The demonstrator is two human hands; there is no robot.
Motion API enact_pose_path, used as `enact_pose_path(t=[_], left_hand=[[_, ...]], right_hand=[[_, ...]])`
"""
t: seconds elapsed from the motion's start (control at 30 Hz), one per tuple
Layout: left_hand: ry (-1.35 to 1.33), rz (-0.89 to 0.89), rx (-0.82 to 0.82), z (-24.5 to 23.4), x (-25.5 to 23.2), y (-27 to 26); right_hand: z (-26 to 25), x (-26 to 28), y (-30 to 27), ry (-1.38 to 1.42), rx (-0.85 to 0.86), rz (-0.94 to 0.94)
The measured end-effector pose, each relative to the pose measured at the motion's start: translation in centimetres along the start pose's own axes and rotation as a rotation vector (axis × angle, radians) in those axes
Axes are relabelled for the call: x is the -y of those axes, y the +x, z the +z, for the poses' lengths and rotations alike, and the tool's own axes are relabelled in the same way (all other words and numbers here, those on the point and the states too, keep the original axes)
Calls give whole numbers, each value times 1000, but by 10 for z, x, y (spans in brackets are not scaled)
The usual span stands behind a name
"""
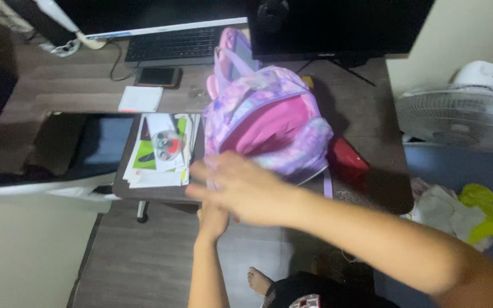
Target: Organizing items and cleaning out a backpack at a desk.
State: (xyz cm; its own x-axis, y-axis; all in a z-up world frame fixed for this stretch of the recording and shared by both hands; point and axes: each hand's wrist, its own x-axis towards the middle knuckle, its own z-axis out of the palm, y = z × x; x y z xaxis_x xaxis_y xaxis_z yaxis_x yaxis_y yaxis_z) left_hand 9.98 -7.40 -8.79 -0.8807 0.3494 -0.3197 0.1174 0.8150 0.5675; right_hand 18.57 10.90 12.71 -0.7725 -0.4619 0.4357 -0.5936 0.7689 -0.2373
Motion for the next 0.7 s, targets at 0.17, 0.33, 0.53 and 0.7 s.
enact_pose_path(t=[0.17, 0.33, 0.53, 0.7], left_hand=[[7, 563, -360, 36, 50, 5], [631, 129, -201, -14, -15, -45], [737, 188, -368, -6, 3, -46], [715, 286, -402, 3, 13, -60]], right_hand=[[121, -3, 24, -312, 424, -88], [156, -50, 24, -607, 781, -30], [151, -72, 17, -723, 796, -116], [146, -68, 18, -556, 673, 21]])
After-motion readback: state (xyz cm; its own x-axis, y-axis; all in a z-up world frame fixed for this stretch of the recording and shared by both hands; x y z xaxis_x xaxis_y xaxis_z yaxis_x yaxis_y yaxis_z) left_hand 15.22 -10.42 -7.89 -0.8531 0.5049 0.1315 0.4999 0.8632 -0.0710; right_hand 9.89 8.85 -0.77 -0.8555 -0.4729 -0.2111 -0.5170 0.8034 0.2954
